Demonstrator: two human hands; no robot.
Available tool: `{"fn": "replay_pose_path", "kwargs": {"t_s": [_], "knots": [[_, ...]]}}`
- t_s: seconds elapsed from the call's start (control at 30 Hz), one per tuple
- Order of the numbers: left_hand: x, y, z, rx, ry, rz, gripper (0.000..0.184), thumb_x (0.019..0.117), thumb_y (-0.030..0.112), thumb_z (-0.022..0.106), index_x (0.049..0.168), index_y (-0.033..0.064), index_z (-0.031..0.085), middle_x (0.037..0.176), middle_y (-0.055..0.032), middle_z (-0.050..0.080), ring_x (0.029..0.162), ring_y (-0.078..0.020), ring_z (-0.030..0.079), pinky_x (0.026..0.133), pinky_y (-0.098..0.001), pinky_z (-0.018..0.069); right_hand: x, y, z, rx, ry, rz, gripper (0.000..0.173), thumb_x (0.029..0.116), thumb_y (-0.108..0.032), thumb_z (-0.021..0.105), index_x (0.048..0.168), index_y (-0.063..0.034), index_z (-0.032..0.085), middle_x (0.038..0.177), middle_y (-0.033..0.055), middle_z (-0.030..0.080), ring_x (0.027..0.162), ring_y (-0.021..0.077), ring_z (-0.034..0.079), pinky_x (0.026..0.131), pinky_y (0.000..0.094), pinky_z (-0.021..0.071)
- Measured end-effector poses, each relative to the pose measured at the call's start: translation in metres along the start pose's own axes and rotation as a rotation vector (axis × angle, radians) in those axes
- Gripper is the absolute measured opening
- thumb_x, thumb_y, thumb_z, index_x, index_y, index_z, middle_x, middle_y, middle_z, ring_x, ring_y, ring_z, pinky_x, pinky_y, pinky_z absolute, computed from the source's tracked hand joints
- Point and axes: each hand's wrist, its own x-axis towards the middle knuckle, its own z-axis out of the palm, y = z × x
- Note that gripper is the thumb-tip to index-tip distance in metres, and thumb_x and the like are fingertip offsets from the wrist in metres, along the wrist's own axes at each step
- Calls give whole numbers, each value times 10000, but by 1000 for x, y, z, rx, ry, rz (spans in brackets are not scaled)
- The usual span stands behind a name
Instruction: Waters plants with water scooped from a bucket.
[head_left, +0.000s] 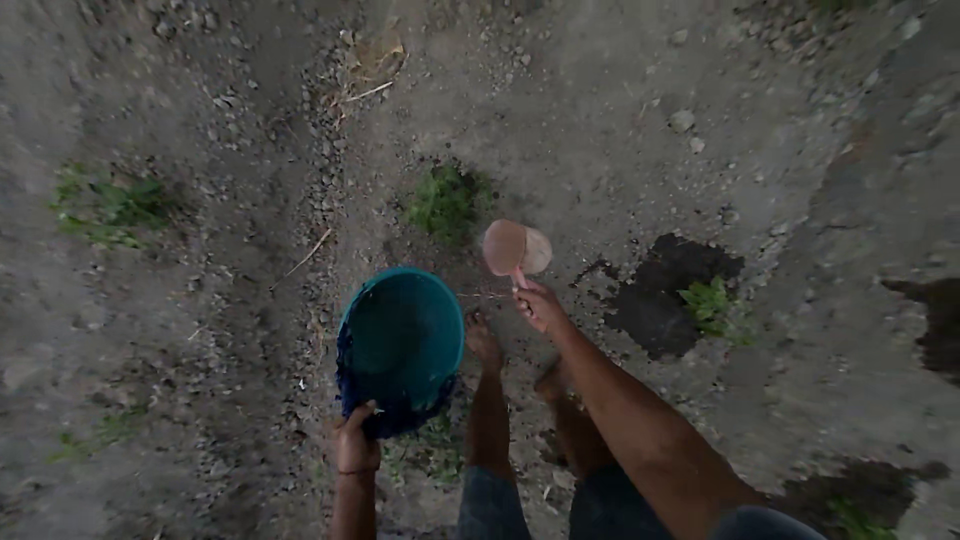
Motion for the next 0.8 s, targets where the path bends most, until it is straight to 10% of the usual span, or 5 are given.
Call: {"fn": "replay_pose_path", "kwargs": {"t_s": [0.5, 0.7, 0.8], "knots": [[-55, -13, 62, 66, -101, -114, 159, 797, -5, 585, 954, 20, 588, 730, -33, 653, 622, -111, 645, 580, -304, 576, -12, -18, -4, -133, 296, 64, 260, 1005, -119, 630, 1227, 18, 623, 781, 42, 581, 552, 77, 493, 481, 226, 413], [-90, -8, 114, 159, -137, -110, 242, 819, -24, 596, 1060, -29, 613, 812, -62, 686, 687, -123, 671, 625, -307, 587, -10, -30, -38, -427, 301, 75, 423, 966, -244, 699, 1321, -21, 641, 1108, 202, 683, 849, 271, 663, 751, 453, 568], [-111, 3, 147, 196, -167, -91, 343, 832, -34, 600, 1174, -52, 581, 894, -96, 675, 748, -142, 668, 667, -320, 585, -46, -46, -73, -73, 154, 34, 374, 1042, -148, 573, 1388, -12, 540, 845, 44, 575, 578, 84, 483, 499, 244, 424]]}}
